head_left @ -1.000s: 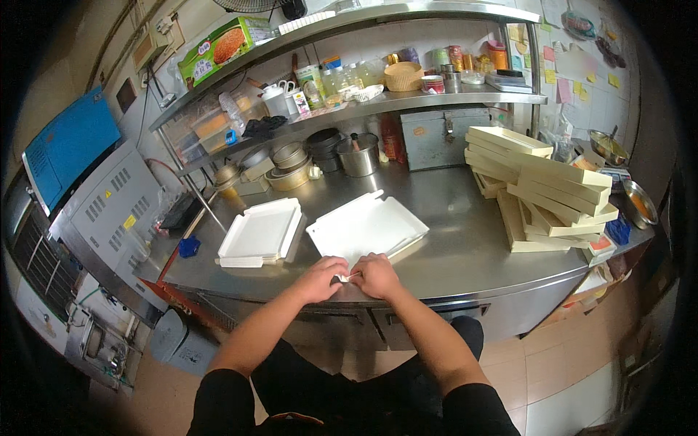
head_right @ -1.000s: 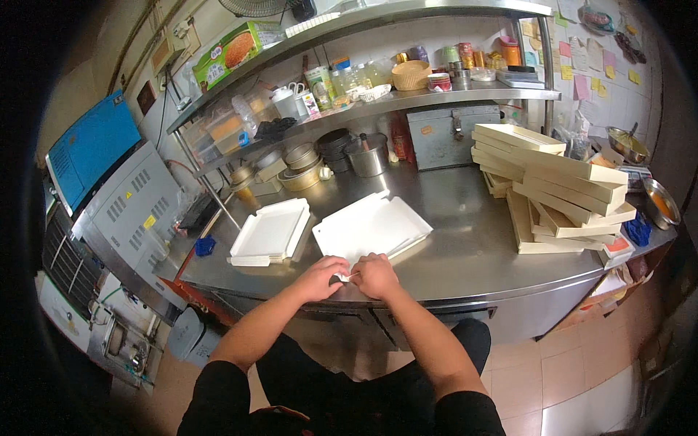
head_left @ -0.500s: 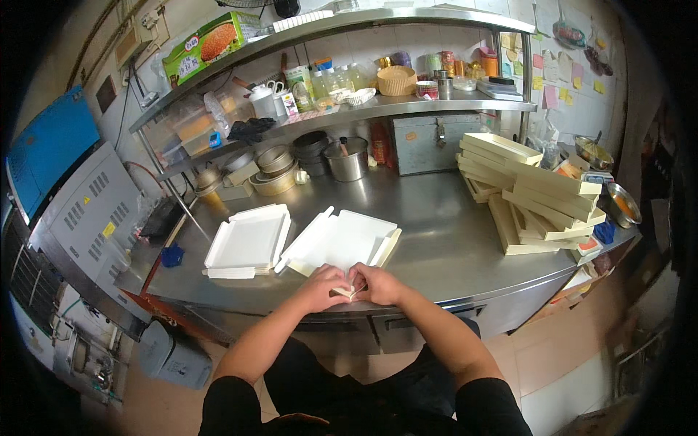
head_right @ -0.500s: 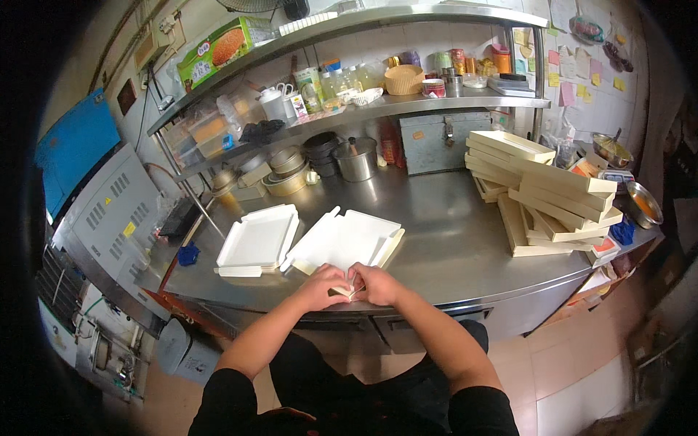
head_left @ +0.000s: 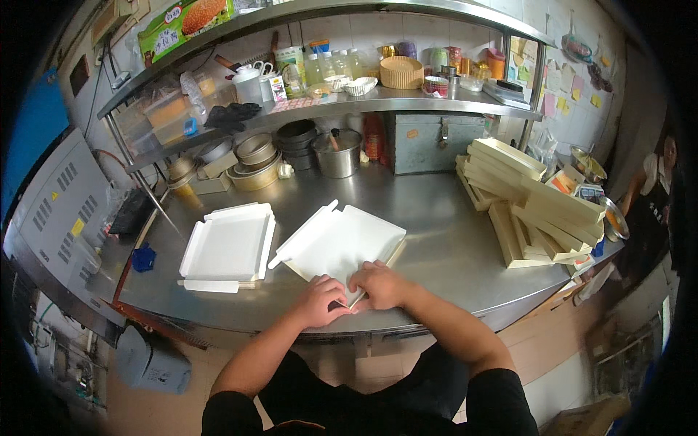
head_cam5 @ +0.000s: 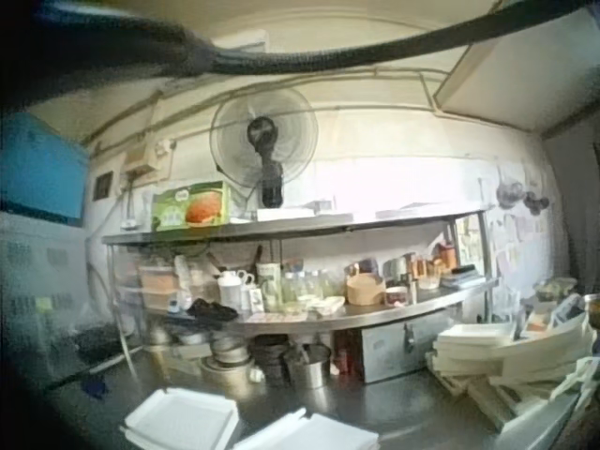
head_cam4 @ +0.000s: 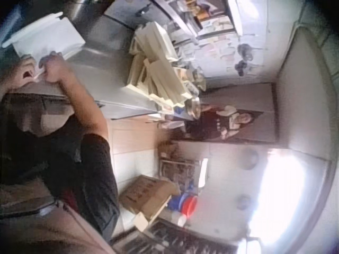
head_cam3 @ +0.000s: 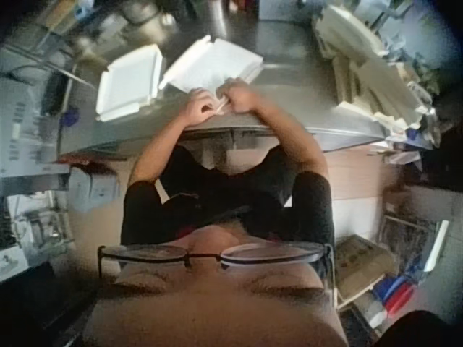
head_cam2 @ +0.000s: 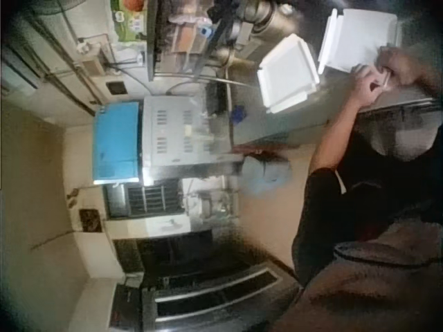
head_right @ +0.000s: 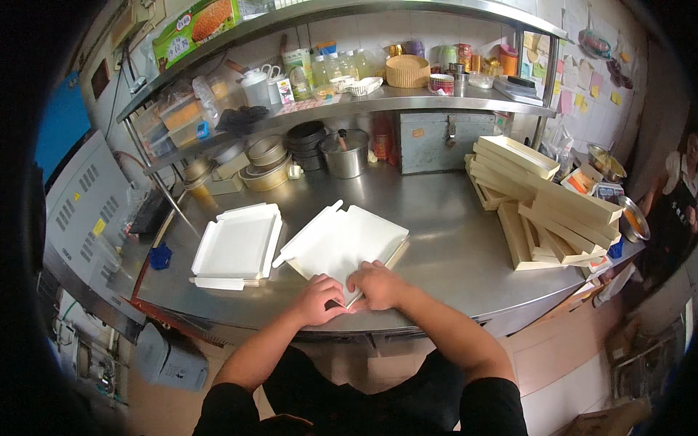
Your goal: The person assembles flat-packed white cardboard boxes on a stainless steel countertop. They fold the side flaps, tuck in tabs, and secure the structure, then place the completed box on a growing stack to the right.
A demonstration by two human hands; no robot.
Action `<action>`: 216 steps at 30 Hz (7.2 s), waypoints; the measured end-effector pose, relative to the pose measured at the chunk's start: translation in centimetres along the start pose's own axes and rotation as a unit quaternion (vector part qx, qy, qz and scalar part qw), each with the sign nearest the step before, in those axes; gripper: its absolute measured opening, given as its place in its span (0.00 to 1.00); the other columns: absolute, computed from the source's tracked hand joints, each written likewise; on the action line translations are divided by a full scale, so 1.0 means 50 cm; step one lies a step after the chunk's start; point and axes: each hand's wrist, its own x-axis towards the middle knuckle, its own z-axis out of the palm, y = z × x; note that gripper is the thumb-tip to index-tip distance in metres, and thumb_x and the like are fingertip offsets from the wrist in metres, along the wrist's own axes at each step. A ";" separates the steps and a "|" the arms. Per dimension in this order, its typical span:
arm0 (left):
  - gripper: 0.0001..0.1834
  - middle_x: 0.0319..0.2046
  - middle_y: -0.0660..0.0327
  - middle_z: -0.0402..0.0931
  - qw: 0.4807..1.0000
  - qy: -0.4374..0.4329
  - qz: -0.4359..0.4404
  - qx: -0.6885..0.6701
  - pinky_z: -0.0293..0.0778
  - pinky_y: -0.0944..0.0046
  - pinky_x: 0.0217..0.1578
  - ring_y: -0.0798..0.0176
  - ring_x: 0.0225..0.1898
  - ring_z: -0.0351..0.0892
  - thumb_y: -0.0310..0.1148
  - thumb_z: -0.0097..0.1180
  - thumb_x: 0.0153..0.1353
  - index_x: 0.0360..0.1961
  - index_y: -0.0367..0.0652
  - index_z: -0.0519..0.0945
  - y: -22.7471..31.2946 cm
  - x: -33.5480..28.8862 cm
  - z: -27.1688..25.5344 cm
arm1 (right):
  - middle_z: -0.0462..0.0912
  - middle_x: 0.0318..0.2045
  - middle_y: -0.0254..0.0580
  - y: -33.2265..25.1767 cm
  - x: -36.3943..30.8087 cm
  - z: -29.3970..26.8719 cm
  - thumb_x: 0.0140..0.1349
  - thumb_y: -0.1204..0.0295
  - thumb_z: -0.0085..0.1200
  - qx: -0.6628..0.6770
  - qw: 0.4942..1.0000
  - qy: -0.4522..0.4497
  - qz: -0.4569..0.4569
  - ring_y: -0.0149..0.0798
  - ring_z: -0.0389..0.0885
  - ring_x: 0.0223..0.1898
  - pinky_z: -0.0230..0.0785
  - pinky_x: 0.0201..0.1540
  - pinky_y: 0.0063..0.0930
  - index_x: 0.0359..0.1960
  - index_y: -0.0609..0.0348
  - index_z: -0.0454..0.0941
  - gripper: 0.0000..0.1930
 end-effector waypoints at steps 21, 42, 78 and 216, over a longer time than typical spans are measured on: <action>0.19 0.43 0.63 0.82 0.999 0.034 0.005 0.039 0.71 0.47 0.58 0.51 0.50 0.79 0.48 0.82 0.52 0.34 0.51 0.85 -0.011 0.002 0.001 | 0.85 0.39 0.31 0.026 0.002 0.044 0.50 0.63 0.81 0.094 0.976 0.155 -0.117 0.45 0.81 0.50 0.66 0.56 0.43 0.35 0.46 0.86 0.15; 0.08 0.42 0.62 0.86 0.975 0.056 -0.114 0.184 0.73 0.46 0.63 0.53 0.56 0.80 0.36 0.65 0.57 0.36 0.47 0.89 -0.087 0.111 0.012 | 0.90 0.38 0.45 0.031 0.002 0.060 0.71 0.63 0.65 -0.115 0.946 0.288 0.098 0.53 0.87 0.44 0.78 0.54 0.48 0.41 0.53 0.89 0.08; 0.19 0.41 0.57 0.79 0.984 0.079 -0.092 -0.128 0.77 0.48 0.49 0.45 0.48 0.78 0.37 0.77 0.55 0.37 0.44 0.76 -0.050 0.077 0.018 | 0.87 0.42 0.41 0.050 0.047 0.021 0.62 0.74 0.68 -0.024 0.969 0.246 -0.013 0.52 0.83 0.51 0.72 0.68 0.53 0.46 0.51 0.88 0.10; 0.14 0.53 0.57 0.89 0.989 0.041 -0.133 -0.054 0.82 0.54 0.56 0.53 0.54 0.89 0.32 0.74 0.64 0.49 0.44 0.85 -0.115 0.049 -0.013 | 0.89 0.45 0.36 0.053 0.089 0.069 0.68 0.64 0.67 -0.003 0.975 0.223 -0.003 0.48 0.84 0.52 0.71 0.59 0.45 0.43 0.48 0.89 0.07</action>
